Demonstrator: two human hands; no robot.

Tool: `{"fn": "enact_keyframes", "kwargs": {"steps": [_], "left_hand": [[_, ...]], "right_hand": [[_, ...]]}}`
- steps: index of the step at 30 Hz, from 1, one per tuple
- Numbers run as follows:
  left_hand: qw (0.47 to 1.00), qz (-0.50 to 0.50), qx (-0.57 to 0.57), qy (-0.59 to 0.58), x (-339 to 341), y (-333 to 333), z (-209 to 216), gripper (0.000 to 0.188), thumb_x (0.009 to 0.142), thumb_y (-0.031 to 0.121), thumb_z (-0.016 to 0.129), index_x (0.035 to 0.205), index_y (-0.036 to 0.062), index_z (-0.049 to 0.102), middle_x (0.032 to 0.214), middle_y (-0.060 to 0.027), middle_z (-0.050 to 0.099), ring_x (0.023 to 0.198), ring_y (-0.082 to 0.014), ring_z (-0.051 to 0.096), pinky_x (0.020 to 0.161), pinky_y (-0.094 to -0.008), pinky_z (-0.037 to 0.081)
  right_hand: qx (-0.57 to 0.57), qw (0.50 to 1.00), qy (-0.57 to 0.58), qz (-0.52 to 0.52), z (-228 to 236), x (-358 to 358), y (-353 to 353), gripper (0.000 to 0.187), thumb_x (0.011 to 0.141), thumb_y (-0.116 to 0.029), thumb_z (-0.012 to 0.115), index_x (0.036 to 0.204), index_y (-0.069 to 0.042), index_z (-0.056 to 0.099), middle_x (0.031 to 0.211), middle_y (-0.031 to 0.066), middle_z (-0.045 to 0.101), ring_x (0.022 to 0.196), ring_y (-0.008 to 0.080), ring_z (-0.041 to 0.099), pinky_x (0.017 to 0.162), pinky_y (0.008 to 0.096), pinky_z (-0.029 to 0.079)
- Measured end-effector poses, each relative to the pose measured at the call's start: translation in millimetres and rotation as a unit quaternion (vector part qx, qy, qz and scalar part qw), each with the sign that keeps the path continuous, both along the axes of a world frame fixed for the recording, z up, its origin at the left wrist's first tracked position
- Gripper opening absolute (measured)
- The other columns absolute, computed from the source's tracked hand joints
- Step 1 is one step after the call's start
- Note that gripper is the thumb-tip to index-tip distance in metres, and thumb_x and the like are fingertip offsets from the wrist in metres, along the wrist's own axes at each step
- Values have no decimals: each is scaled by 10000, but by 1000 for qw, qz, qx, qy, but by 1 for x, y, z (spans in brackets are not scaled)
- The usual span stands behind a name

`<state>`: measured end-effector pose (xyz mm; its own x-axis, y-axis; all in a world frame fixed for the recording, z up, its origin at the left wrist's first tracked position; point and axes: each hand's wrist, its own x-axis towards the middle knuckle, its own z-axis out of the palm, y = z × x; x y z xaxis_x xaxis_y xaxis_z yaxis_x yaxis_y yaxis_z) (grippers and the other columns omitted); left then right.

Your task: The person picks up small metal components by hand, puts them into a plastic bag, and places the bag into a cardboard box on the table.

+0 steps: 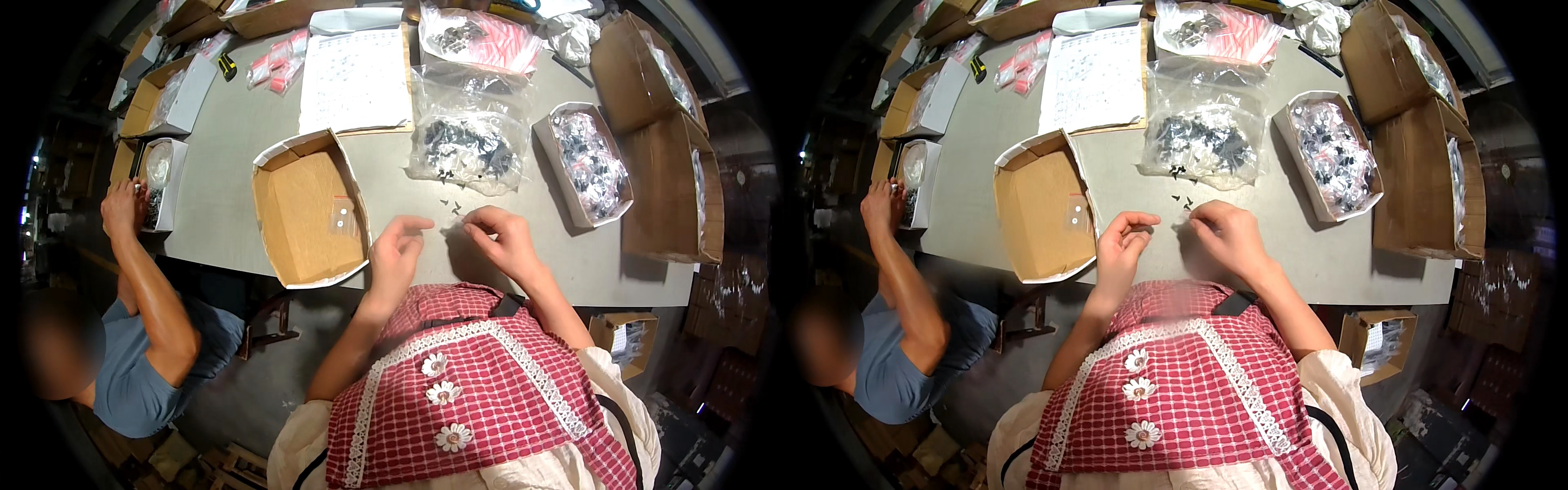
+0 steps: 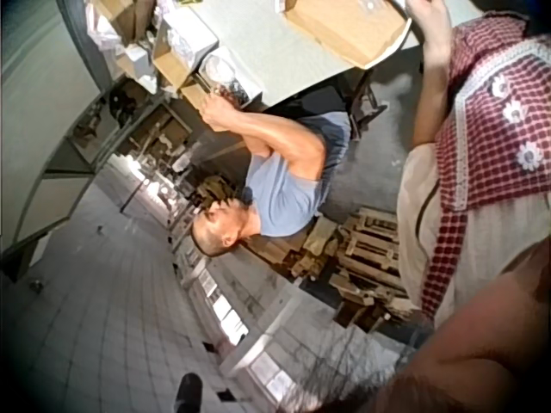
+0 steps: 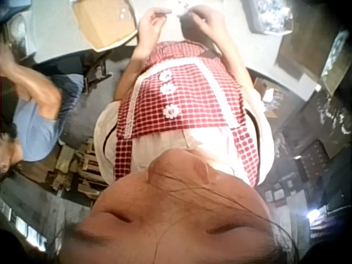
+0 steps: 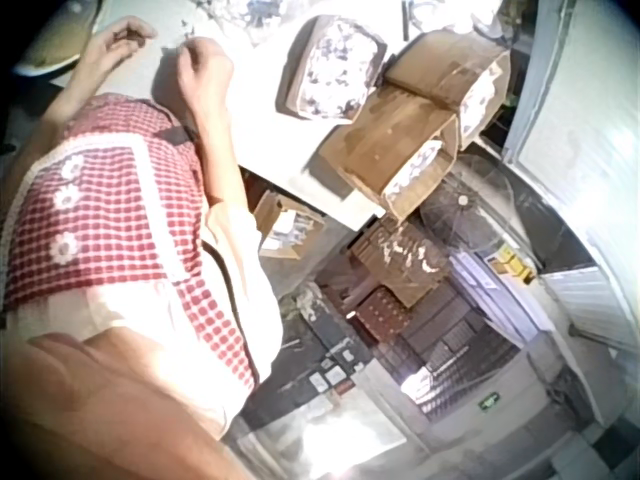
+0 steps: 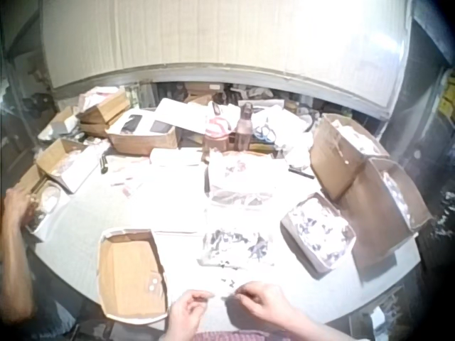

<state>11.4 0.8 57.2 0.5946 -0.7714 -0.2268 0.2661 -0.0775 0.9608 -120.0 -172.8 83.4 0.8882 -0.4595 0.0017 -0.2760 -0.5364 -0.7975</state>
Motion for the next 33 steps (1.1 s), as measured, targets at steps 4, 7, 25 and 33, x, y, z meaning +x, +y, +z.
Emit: {"fn": "enact_keyframes", "kwargs": {"steps": [4, 7, 25, 33], "left_hand": [[995, -25, 24, 88, 4, -4, 4, 261, 1024, 196, 505, 1144, -19, 593, 1028, -109, 671, 938, -150, 642, 740, -247, 506], [933, -105, -9, 344, 10, -4, 35, 370, 1050, 307, 464, 1128, -26, 606, 1009, -128, 683, 912, -186, 666, 722, -257, 517], [984, -14, -59, 169, -5, -3, 55, 267, 931, 47, 593, 1172, -63, 562, 1040, -168, 709, 937, -186, 684, 768, -272, 529], [983, -19, -71, 169, -5, -2, 52, 267, 921, 30, 610, 1165, -67, 561, 1046, -180, 708, 944, -192, 687, 754, -271, 540]], "right_hand": [[263, 962, -60, -43, 24, -2, 6, 114, 849, -7, 656, 955, 12, 693, 957, 114, 705, 877, 210, 701, 759, 304, 551], [72, 981, -157, 93, 46, 2, 6, 147, 826, 18, 648, 963, 7, 699, 1008, 129, 694, 921, 237, 689, 803, 324, 543], [427, 891, -151, -37, 23, -6, 15, 235, 927, -26, 642, 1146, 53, 609, 1075, 90, 655, 960, 151, 647, 857, 296, 528], [437, 886, -148, -47, 25, -6, 16, 201, 938, -34, 633, 1119, 51, 611, 992, 86, 672, 888, 136, 650, 817, 277, 527]]}}
